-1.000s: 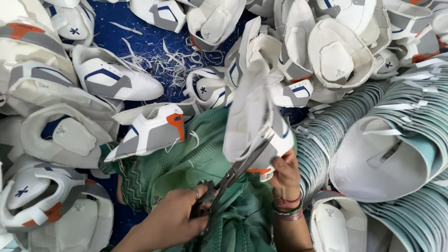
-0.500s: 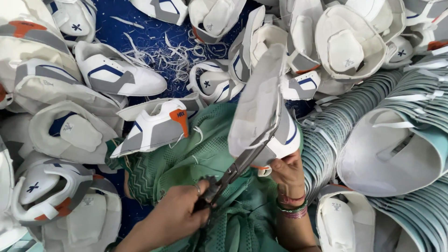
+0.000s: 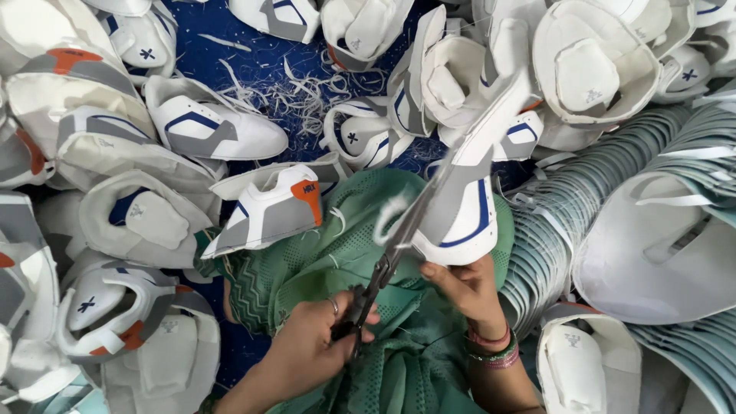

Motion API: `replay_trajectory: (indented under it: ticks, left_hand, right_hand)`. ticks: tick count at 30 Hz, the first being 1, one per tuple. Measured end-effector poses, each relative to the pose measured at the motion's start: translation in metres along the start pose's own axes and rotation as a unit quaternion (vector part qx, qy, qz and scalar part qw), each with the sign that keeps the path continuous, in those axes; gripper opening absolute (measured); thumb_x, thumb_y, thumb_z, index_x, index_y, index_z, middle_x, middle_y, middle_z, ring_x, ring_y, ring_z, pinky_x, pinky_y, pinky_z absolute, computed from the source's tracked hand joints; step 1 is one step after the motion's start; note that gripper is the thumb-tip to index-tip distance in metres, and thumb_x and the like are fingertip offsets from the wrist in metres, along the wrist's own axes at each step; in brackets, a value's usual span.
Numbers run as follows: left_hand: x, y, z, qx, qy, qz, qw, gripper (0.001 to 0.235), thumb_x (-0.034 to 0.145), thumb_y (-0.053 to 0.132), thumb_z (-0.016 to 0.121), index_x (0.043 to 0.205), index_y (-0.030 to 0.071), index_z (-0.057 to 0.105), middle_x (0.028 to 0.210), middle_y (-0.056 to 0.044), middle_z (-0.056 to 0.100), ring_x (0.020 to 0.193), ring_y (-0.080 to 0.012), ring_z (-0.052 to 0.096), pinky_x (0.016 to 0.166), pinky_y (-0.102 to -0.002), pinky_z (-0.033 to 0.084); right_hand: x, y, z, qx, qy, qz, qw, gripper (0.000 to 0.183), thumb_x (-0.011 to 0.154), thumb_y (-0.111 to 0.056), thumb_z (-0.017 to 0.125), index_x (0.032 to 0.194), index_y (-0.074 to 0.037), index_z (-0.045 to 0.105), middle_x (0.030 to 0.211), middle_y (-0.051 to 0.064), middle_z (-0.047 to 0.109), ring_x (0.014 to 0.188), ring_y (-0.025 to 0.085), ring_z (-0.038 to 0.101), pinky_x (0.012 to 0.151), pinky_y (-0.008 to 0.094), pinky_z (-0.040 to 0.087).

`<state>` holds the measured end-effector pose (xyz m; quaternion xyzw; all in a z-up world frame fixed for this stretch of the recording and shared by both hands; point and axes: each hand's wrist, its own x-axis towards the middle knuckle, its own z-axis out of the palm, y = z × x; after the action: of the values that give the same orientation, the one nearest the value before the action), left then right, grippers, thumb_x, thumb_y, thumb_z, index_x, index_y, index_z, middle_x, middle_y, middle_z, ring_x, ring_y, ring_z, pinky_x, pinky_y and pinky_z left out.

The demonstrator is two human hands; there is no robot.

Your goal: The person trims excess material and threads from shoe uppers using scissors.

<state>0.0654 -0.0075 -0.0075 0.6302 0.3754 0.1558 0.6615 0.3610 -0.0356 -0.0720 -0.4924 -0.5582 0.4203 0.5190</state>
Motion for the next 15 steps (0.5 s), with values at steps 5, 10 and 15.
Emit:
replay_trajectory:
  ticks: [5, 10, 15]
  left_hand:
    - [0.001, -0.001, -0.005, -0.086, 0.014, -0.047, 0.995, 0.046, 0.08, -0.002, 0.064, 0.126, 0.003, 0.064, 0.109, -0.006, 0.08, 0.1, -0.0136, 0.08, 0.085, -0.029, 0.061]
    - [-0.002, 0.0, -0.017, -0.031, -0.016, 0.075, 0.997, 0.063, 0.068, -0.004, 0.074, 0.129, -0.001, 0.058, 0.114, -0.01, 0.075, 0.109, -0.0183, 0.075, 0.092, -0.033, 0.057]
    - [0.001, 0.006, -0.009, -0.027, -0.049, 0.094, 0.994, 0.048, 0.08, 0.0, 0.071, 0.127, -0.002, 0.06, 0.111, -0.011, 0.077, 0.103, -0.0166, 0.076, 0.09, -0.031, 0.059]
  right_hand:
    - [0.006, -0.008, -0.001, 0.025, 0.031, -0.008, 0.999, 0.03, 0.092, 0.001, 0.077, 0.121, 0.003, 0.069, 0.103, 0.004, 0.074, 0.09, 0.01, 0.066, 0.079, 0.023, 0.052]
    - [-0.002, 0.008, -0.021, 0.058, 0.005, 0.005, 0.998, 0.033, 0.089, 0.004, 0.077, 0.12, 0.003, 0.068, 0.107, 0.007, 0.075, 0.097, 0.013, 0.07, 0.083, 0.025, 0.056]
    - [-0.005, 0.0, -0.016, 0.053, -0.05, 0.05, 0.996, 0.035, 0.086, 0.005, 0.078, 0.12, 0.003, 0.069, 0.105, 0.008, 0.077, 0.093, 0.013, 0.071, 0.078, 0.025, 0.056]
